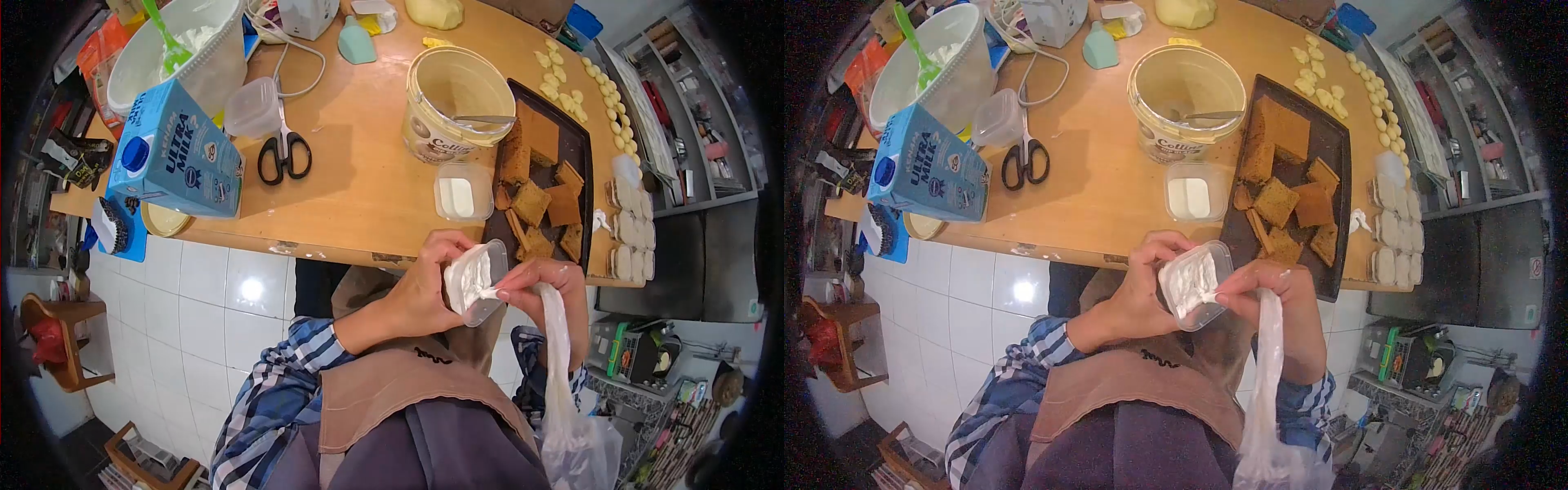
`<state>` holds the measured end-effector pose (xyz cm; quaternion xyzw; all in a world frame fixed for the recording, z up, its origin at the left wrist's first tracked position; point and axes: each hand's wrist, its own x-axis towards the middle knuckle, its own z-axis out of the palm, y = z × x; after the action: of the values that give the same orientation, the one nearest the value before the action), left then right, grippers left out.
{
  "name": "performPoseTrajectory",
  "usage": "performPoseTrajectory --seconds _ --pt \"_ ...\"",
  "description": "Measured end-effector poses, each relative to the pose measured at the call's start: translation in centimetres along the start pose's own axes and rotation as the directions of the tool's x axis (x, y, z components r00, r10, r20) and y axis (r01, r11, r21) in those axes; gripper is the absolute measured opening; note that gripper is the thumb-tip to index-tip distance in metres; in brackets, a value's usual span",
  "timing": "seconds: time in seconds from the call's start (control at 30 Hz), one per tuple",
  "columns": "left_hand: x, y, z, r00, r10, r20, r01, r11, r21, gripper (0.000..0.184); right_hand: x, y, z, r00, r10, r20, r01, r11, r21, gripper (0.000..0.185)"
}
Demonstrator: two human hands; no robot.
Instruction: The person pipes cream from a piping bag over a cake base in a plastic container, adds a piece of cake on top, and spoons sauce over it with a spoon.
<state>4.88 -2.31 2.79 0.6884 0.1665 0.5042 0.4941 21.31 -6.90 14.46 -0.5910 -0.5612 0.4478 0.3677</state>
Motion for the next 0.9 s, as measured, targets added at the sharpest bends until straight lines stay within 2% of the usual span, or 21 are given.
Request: performPoseTrajectory --seconds 0.07,0.2,0.3,0.5,0.7,0.8,0.9 --pt "-0.1 -0.1 0.2 1.0 -0.011 0.004 0.011 1.0 -0.012 0.074 0.0 0.0 0.2 0.999 -0.007 0.041 0.008 1.0 -0.029 0.006" --pt "-0.1 0.2 0.1 0.999 -0.025 0.03 0.024 0.999 0.024 0.074 0.3 0.5 0.5 0.982 -0.156 0.106 0.172 0.971 -0.164 0.007" --pt "0.0 0.3 0.1 1.0 0.009 0.007 -0.01 0.999 0.043 0.074 0.3 1.2 0.3 0.981 -0.17 0.094 0.184 0.97 -0.161 0.007" --pt "-0.1 0.5 0.0 1.0 -0.029 0.006 0.029 1.0 0.006 0.073 0.4 2.0 0.2 0.97 -0.237 0.05 0.241 0.933 -0.268 0.007" --pt "0.2 1.0 0.0 1.0 0.001 0.001 -0.001 0.996 0.089 0.073 0.3 2.1 0.3 0.964 -0.265 0.032 0.261 0.912 -0.316 0.007" --pt "0.3 0.7 0.2 0.996 0.081 -0.03 -0.078 0.993 0.091 0.074 0.2 2.5 0.3 0.96 -0.279 0.015 0.269 0.908 -0.32 0.008" --pt "0.2 0.8 0.2 1.0 0.014 -0.008 -0.013 0.999 0.05 0.073 0.1 2.0 0.2 0.962 -0.273 0.006 0.26 0.907 -0.333 0.008"
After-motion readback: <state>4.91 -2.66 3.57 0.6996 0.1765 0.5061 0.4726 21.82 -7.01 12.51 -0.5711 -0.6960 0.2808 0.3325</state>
